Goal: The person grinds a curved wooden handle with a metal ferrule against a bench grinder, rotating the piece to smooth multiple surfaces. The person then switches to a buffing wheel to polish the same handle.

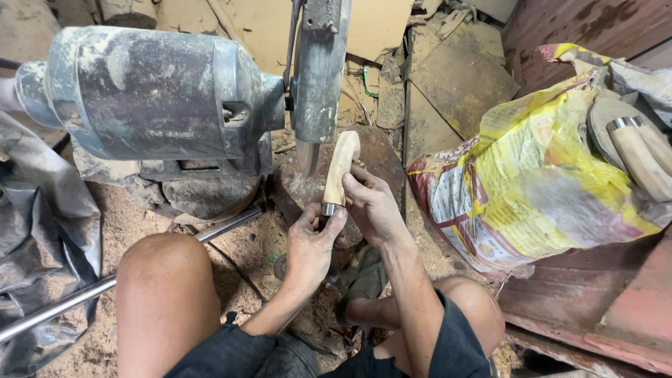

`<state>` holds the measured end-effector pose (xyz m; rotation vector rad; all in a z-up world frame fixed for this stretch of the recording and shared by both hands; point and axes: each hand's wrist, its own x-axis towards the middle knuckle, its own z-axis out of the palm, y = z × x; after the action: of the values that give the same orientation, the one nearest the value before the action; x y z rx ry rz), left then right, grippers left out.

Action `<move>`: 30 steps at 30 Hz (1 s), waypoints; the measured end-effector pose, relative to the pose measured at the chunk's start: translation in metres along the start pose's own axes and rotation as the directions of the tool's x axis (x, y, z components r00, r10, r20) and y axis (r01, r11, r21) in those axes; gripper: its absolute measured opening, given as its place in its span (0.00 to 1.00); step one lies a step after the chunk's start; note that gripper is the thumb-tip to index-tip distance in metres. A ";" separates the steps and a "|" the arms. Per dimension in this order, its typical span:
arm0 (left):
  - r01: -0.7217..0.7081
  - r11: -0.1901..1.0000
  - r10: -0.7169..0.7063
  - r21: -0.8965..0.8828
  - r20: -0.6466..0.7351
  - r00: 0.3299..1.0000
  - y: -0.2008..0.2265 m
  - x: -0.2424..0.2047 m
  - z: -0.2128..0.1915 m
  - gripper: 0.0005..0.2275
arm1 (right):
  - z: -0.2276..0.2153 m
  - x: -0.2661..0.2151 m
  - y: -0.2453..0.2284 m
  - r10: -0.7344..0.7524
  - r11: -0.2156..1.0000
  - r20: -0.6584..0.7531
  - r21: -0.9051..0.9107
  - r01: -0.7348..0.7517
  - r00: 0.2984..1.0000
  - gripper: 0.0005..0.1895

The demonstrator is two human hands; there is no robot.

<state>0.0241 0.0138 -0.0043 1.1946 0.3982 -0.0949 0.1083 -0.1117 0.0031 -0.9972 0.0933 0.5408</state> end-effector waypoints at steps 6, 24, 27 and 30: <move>0.167 0.977 -0.168 -0.133 0.001 0.986 0.001 0.015 0.003 0.12 | 0.005 0.025 -0.003 -0.115 0.991 -0.053 -0.081 0.111 0.992 0.28; 0.118 0.862 -0.147 -0.493 -0.021 0.989 0.003 0.044 0.004 0.11 | 0.015 0.058 -0.006 -0.188 0.974 -0.052 -0.136 0.180 0.981 0.29; 0.135 0.882 -0.171 -0.451 -0.040 0.984 0.004 0.045 0.004 0.11 | 0.015 0.059 -0.006 -0.177 0.974 -0.091 -0.157 0.161 0.980 0.30; 0.118 0.886 -0.153 -0.449 -0.044 0.987 0.004 0.046 0.004 0.11 | 0.016 0.059 -0.006 -0.176 0.969 -0.093 -0.190 0.156 0.980 0.29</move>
<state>0.0689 0.0177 -0.0151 0.7163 0.5406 -0.0727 0.1599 -0.0786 -0.0021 -1.2020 0.0571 0.3443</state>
